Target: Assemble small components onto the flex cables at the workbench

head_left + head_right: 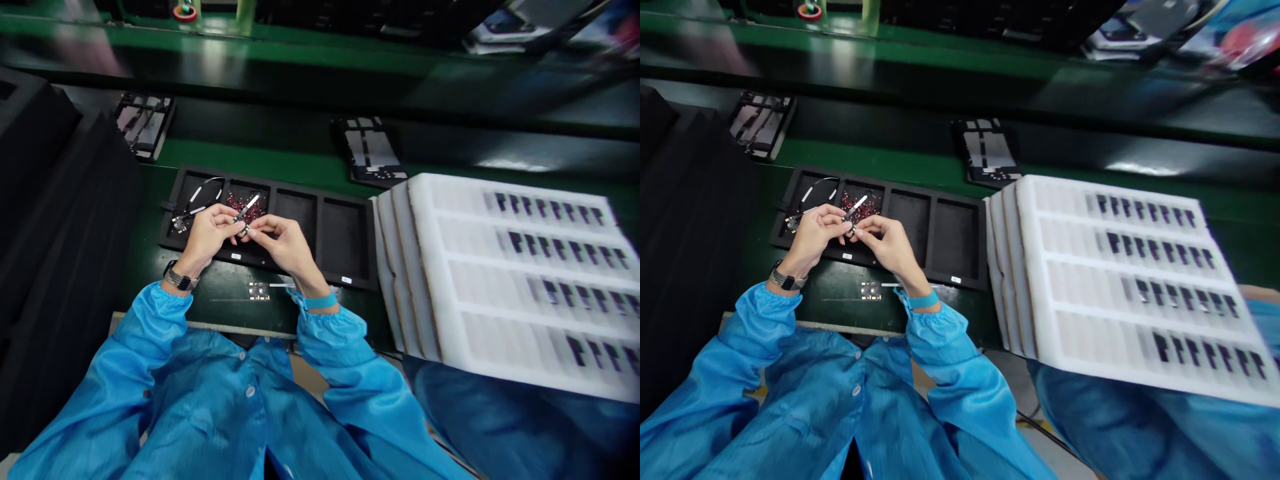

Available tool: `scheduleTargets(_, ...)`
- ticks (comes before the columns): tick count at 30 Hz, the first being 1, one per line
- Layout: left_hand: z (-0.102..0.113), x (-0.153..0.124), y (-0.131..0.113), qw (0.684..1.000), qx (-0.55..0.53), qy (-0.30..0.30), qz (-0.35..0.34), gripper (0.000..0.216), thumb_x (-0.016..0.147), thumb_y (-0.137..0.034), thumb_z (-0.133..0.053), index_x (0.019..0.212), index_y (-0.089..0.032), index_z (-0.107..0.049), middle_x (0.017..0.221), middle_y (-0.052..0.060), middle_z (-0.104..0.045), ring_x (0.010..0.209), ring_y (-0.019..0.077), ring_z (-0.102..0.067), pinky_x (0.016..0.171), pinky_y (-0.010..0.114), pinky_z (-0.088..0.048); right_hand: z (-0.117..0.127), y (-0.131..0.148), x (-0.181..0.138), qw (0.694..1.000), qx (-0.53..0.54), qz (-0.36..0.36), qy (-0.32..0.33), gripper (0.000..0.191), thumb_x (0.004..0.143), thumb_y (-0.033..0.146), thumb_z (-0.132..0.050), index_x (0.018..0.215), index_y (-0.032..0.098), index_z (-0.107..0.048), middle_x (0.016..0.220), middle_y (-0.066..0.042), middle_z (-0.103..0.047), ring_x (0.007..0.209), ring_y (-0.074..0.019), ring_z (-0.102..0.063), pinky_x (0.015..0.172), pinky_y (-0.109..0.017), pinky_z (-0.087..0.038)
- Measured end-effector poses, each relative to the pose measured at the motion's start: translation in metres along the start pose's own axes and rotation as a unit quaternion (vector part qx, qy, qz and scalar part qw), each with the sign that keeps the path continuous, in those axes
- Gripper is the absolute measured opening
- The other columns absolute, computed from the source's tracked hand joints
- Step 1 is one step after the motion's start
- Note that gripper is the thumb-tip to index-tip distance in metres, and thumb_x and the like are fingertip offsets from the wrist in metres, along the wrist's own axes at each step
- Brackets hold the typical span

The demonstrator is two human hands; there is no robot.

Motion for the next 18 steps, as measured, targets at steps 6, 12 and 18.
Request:
scheduleTargets(6, 0.001, 0.002, 0.004, 1.0, -0.002, 0.0, -0.021, 0.027, 0.07, -0.017, -0.085, 0.088, -0.016, -0.065, 0.065, 0.001, -0.073, 0.056, 0.0135, -0.066, 0.055, 0.024, -0.051, -0.003, -0.005, 0.003, 1.0, 0.016, -0.007, 0.011, 0.04, 0.085, 0.058, -0.085, 0.09, 0.02, -0.074, 0.088, -0.009, -0.083, 0.087, -0.0265, -0.08, 0.091, -0.043, -0.062)
scheduleTargets(12, 0.001, -0.003, -0.014, 0.99, 0.071, -0.055, -0.109, 0.032, 0.072, -0.028, -0.087, 0.098, -0.015, -0.074, 0.082, 0.005, -0.078, 0.069, 0.0165, -0.071, 0.056, 0.024, -0.05, 0.006, 0.006, 0.002, 0.996, -0.03, 0.08, -0.041, 0.03, 0.092, 0.05, -0.077, 0.101, 0.021, -0.075, 0.108, -0.009, -0.083, 0.104, -0.0262, -0.078, 0.099, -0.041, -0.059)
scheduleTargets(18, -0.022, 0.024, -0.067, 0.886, 0.296, -0.161, -0.318, 0.027, 0.089, -0.022, -0.07, 0.114, -0.017, -0.079, 0.103, 0.008, -0.079, 0.088, 0.0198, -0.072, 0.085, 0.033, -0.059, 0.077, -0.005, -0.018, 0.971, -0.105, 0.08, -0.2, 0.025, 0.096, 0.046, -0.068, 0.094, 0.022, -0.073, 0.092, -0.007, -0.081, 0.089, -0.0252, -0.075, 0.088, -0.04, -0.058)
Point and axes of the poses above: each hand's wrist, its own x-axis towards the middle knuckle, its own z-axis out of the back of the hand, y = z × x, the point moved 2 cm from there along x, towards the middle knuckle
